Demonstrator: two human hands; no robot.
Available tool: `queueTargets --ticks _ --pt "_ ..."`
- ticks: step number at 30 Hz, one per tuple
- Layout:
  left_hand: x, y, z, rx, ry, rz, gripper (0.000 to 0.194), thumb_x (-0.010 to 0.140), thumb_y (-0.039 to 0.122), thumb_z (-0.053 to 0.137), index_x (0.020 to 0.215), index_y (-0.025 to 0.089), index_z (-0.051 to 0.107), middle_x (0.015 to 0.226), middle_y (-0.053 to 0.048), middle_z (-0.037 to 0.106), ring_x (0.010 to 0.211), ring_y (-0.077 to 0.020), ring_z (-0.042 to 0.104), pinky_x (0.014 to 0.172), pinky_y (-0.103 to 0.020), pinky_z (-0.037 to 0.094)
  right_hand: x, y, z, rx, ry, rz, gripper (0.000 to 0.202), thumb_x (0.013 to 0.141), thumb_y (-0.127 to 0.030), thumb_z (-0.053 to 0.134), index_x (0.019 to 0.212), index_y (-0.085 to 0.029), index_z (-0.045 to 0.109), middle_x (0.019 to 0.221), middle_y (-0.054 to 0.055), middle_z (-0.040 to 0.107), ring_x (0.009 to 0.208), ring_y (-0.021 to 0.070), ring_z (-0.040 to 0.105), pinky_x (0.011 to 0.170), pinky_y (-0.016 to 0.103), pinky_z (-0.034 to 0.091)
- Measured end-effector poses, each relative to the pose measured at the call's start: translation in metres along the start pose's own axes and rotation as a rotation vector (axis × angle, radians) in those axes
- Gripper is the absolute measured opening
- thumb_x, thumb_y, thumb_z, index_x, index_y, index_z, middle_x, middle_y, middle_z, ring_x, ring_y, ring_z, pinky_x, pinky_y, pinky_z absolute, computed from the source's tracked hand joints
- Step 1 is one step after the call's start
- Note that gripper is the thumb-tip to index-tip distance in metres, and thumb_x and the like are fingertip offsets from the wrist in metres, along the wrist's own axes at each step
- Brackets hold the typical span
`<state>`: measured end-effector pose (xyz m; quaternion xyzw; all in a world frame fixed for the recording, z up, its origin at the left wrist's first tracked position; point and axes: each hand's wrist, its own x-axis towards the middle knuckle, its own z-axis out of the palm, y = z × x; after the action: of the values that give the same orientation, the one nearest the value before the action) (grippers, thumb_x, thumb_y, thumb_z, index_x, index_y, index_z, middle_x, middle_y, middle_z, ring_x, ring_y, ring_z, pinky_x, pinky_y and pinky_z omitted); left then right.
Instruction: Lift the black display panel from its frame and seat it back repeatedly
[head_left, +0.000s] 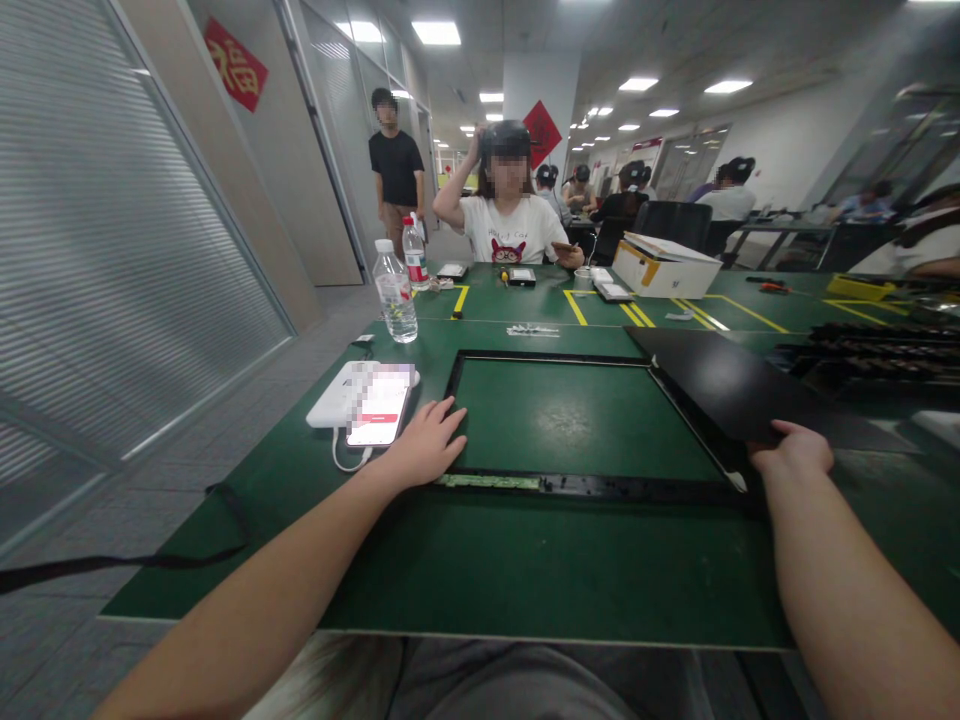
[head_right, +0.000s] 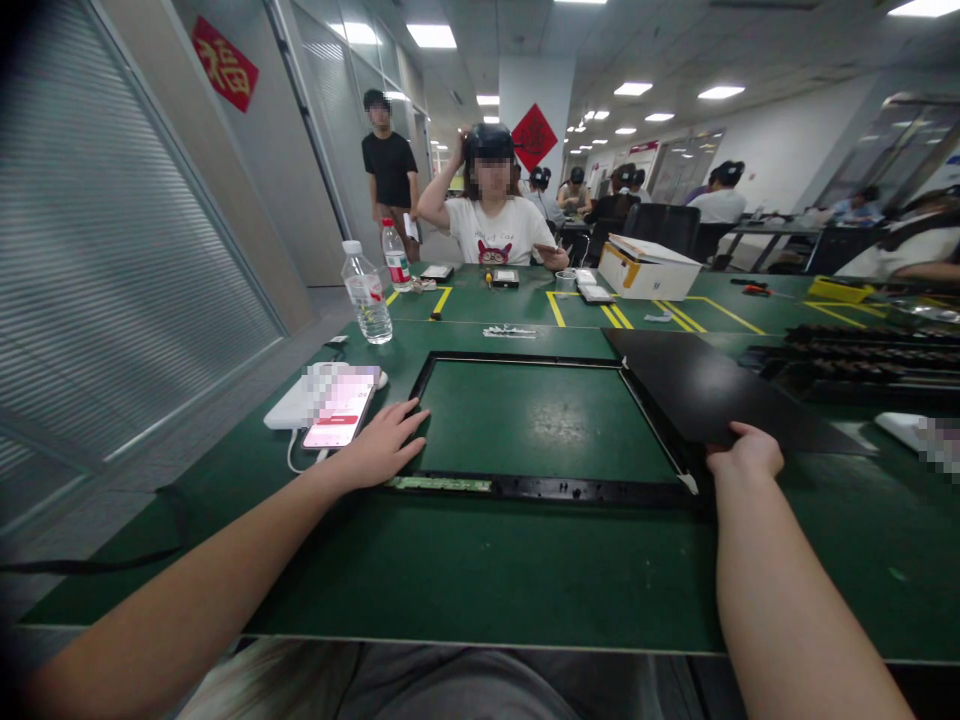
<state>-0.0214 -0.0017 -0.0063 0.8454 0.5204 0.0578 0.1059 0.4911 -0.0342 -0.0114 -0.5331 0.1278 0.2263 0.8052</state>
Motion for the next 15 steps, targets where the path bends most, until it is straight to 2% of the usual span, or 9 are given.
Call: queueTargets --ticks 12,15 --pt "0.0007 0.0007 -0.0013 -0.027 0.105 0.02 0.056 0.091 0.042 0.046 0.139 0.015 0.055 0.152 -0.017 0.046 0.139 -0.0365 0.039 0.115 -0.054 0.029 -0.0062 -0.0031 0.0025 0.023 0.015 0.027 0.033 0.055 0.008 0.045 0.077 -0.015 0.053 0.087 0.001 0.058 0.069 0.0123 0.062 0.053 0.024 0.056" --pt "0.0 0.0013 -0.0032 0.007 0.108 0.019 0.056 0.09 0.043 0.047 0.138 0.014 0.055 0.149 -0.017 0.048 0.138 -0.0366 0.04 0.114 -0.053 0.031 -0.0076 -0.0031 0.0018 0.041 -0.021 0.022 0.034 0.054 0.007 0.044 0.077 -0.016 0.052 0.088 0.0 0.058 0.068 0.0113 0.061 0.053 0.023 0.056"
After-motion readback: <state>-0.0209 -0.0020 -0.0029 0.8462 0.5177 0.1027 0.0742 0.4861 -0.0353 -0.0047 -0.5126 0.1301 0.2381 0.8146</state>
